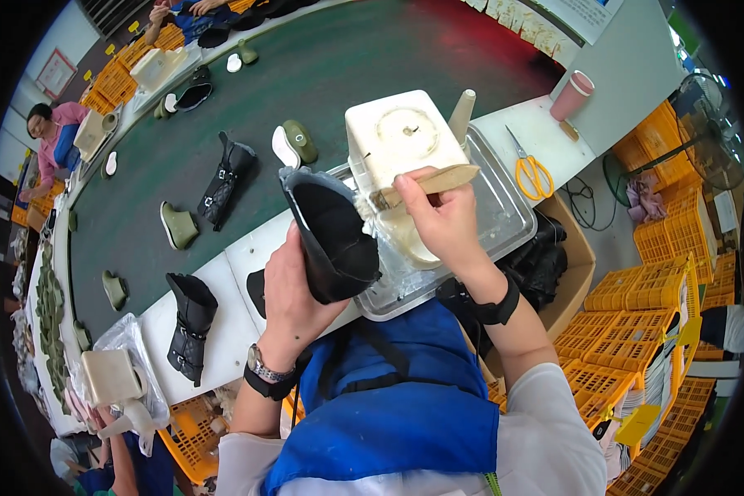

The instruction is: The recorder trims excess material from black boots and applies adhesive using a brush.

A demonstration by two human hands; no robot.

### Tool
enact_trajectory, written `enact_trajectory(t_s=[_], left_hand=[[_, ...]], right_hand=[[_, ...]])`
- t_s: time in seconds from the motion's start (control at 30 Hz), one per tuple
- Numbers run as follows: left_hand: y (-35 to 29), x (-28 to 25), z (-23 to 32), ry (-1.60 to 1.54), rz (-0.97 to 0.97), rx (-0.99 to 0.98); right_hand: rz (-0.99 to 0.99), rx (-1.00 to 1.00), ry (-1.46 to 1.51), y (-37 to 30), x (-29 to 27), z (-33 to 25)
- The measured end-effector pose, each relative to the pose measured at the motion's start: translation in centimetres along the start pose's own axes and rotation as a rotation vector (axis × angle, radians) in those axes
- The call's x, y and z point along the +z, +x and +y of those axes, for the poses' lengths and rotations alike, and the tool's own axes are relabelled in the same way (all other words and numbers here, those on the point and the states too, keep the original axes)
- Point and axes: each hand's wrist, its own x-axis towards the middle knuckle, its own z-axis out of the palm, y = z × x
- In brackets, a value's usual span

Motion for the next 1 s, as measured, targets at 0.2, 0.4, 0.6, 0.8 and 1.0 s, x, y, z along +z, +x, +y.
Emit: enact_trajectory(t_s=[0.2,0.4,0.6,0.8,1.0], left_hand=[[-0.5,-0.1,-0.3,0.03,-0.048,0.006],[0.0,-0.8,-1.4,0.213,0.003,0.042],[-0.2,-0.5,-2.4,0.336,0.09,0.156],[-0.3,-0.4,-2.8,0.384,0.125,0.159],[-0.1,-0.6,-3.0,0.393,0.175,0.163]], right_hand=[[0.011,-0.18,-0.065,0.5,0.6,0.2],[-0.138,-0.226,-0.069,-1.1,0.6,-0.7],[-0.286,-0.038,-0.048,-1.6,0.4,-1.2],[-0.2,0.119,0.136,-0.7,0.4,-1.2],[-0.219,-0.018,0.134,-1.7,1.3,-1.4]])
